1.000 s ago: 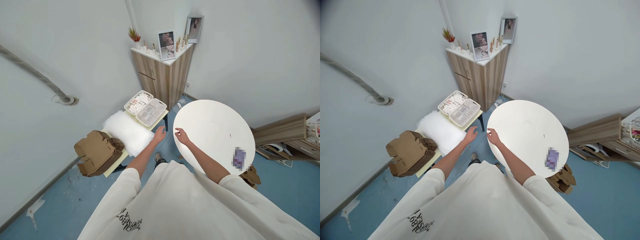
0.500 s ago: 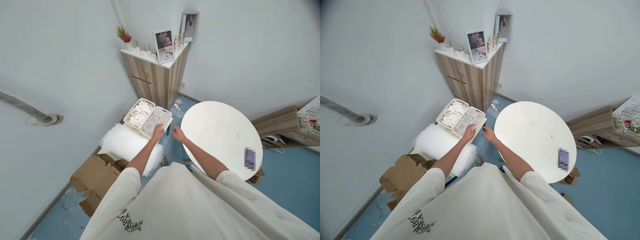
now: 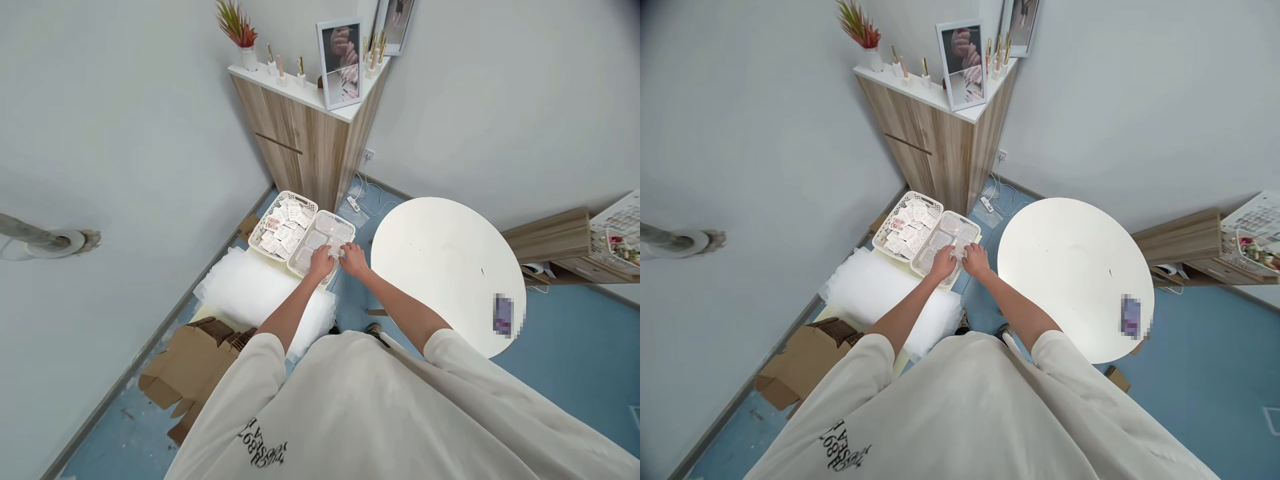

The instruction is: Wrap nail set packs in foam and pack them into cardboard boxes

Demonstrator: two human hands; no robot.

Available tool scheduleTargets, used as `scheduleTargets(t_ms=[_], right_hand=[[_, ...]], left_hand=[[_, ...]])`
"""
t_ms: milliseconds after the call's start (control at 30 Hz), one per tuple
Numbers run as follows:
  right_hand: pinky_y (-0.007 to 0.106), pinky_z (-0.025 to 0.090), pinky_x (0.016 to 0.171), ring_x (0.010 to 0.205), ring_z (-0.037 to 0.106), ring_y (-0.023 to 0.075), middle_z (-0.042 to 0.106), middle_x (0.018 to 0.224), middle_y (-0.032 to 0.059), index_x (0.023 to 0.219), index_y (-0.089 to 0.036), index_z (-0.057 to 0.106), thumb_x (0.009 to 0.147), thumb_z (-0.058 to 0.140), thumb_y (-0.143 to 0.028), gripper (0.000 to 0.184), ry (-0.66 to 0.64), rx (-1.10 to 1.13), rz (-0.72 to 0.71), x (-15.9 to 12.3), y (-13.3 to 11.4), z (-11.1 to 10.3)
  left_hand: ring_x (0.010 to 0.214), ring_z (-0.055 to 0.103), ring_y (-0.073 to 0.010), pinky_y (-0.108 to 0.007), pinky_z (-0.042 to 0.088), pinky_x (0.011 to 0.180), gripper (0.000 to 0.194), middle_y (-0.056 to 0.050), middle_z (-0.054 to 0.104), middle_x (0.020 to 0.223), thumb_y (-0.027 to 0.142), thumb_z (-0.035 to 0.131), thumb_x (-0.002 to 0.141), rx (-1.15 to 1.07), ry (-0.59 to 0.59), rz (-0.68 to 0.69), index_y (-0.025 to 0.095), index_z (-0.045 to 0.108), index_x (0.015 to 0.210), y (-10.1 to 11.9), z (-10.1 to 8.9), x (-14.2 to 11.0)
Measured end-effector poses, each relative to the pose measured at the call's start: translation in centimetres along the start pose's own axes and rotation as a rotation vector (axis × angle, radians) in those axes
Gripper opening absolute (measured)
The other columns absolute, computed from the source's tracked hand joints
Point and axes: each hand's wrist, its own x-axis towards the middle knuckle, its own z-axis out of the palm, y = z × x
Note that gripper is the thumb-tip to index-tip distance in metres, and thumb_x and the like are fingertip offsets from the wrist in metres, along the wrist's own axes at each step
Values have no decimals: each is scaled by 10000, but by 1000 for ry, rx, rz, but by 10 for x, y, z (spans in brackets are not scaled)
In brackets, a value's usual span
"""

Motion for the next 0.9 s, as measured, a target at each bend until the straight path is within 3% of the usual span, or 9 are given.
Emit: scheduleTargets(t_ms=[233,433,700,900], right_hand=[[487,385,979,1188,463,346,566,1295,167,1220,-213,569,891,603,-268,335,24,-65,38,9,-15,8],[472,374,962,1162,462,334,567,1248,159,1177,-230,545,839,650,-222,353,86,-44,60,14,-17,17],[481,328,973,1145,474,349,609,1196,166,1183,-220,535,908,585,-260,283,71,10,-15,11,-17,14],[486,338,976,1152,466,350,602,1238,146,1178,-240,528,811,737,-364,441,26,-33,-52,8,-18,15]], left_hand=[[1340,530,-321,-502,369,1160,482,-140,610,1409,139,548,855,-33,-14,-75,173,600,1333,-4,1,3],[1331,535,-340,-518,372,1144,481,-143,620,1397,144,580,842,-79,-13,-100,185,605,1320,-1,-1,-1],[1273,572,-334,-497,402,1111,485,-135,667,1303,128,560,851,-106,16,-115,193,598,1330,-7,-12,-12],[1221,600,-291,-450,466,1058,474,-142,646,1265,88,525,859,-125,61,-115,172,576,1323,-12,-7,-14]])
